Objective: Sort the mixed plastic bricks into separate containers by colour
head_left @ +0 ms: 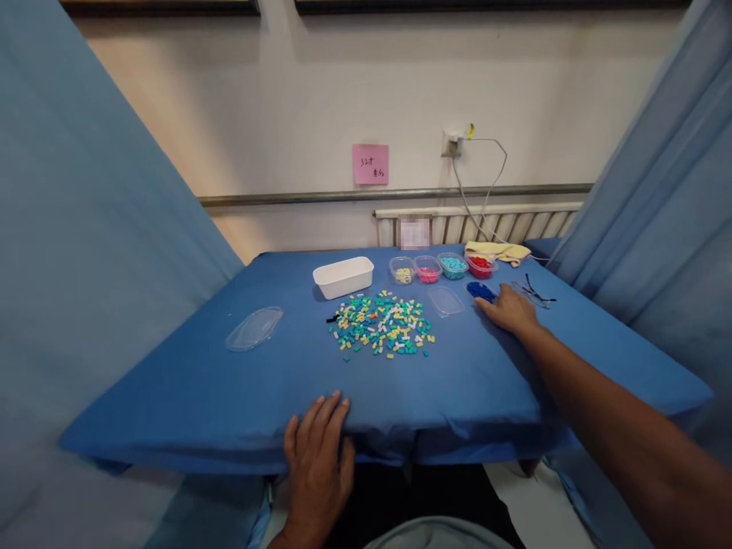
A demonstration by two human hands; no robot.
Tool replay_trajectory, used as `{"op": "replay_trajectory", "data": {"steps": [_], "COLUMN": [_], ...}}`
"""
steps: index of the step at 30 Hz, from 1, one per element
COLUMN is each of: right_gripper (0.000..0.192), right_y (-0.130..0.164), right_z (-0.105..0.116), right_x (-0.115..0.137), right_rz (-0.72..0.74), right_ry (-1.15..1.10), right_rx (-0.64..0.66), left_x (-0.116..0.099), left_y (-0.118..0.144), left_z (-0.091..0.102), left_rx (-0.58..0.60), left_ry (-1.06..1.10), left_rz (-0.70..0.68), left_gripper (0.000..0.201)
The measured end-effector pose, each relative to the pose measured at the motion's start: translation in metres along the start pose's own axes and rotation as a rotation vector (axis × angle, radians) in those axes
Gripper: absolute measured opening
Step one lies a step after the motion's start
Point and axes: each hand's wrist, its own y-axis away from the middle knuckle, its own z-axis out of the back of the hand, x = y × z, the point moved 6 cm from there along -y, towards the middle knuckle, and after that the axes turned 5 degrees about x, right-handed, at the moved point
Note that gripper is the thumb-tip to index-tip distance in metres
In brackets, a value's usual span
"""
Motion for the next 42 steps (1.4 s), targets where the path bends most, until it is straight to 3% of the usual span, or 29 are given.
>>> {"op": "replay_trajectory", "data": {"steps": [5, 11, 13, 16, 19, 22, 25, 30, 34, 36, 37, 39, 42], "right_gripper": [0.076, 0.072, 0.072, 0.063, 0.048, 0.037, 0.035, 0.036, 0.035, 0.036, 0.037, 0.037, 0.03], "right_y": [-0.004, -0.002, 0.0, 0.009, 0.026, 0.038, 0.036, 0.021, 0.019, 0.019, 0.019, 0.016, 0.012], "right_z": [-0.013, -0.006, -0.001, -0.001, -0.011, -0.023, -0.028, -0.023, -0.015, -0.008, -0.004, 0.003, 0.009], "right_x": [0.003, -0.012, -0.008, 0.017, 0.052, 0.076, 0.08, 0.067, 0.065, 0.072, 0.078, 0.097, 0.134], "right_rz": [-0.077, -0.083, -0.001, 0.272, 0.605, 0.81, 0.835, 0.709, 0.666, 0.662, 0.668, 0.699, 0.78], "right_ry": [0.01, -0.021, -0.044, -0.092, -0.139, -0.158, -0.149, -0.114, -0.103, -0.111, -0.12, -0.149, -0.202], "right_rx": [0.009, -0.085, -0.133, -0.153, -0.078, -0.001, 0.019, -0.007, 0.004, 0.011, 0.021, 0.064, 0.16], "left_x": [-0.001, -0.001, -0.002, -0.003, -0.003, -0.003, -0.003, -0.02, -0.062, -0.076, -0.08, -0.08, -0.059], "left_y": [-0.001, -0.003, -0.003, -0.002, -0.002, -0.002, -0.003, -0.01, -0.037, -0.063, -0.078, -0.114, -0.179], "left_z": [0.0, 0.001, 0.001, 0.002, 0.002, 0.001, 0.003, 0.018, 0.034, 0.037, 0.034, 0.024, 0.002], "left_rx": [0.01, 0.007, 0.019, 0.022, 0.018, 0.022, 0.014, 0.067, 0.174, 0.217, 0.292, 0.366, 0.346], "left_ry": [-0.003, 0.007, 0.007, 0.006, 0.014, 0.022, 0.03, 0.174, 0.459, 0.555, 0.573, 0.562, 0.464], "left_rz": [0.005, 0.013, 0.009, 0.007, 0.023, 0.03, 0.033, -0.048, -0.315, -0.463, -0.527, -0.648, -0.687], "left_gripper": [0.058, 0.058, 0.058, 0.057, 0.057, 0.057, 0.054, 0.054, 0.048, 0.035, 0.025, 0.013, 0.025]}}
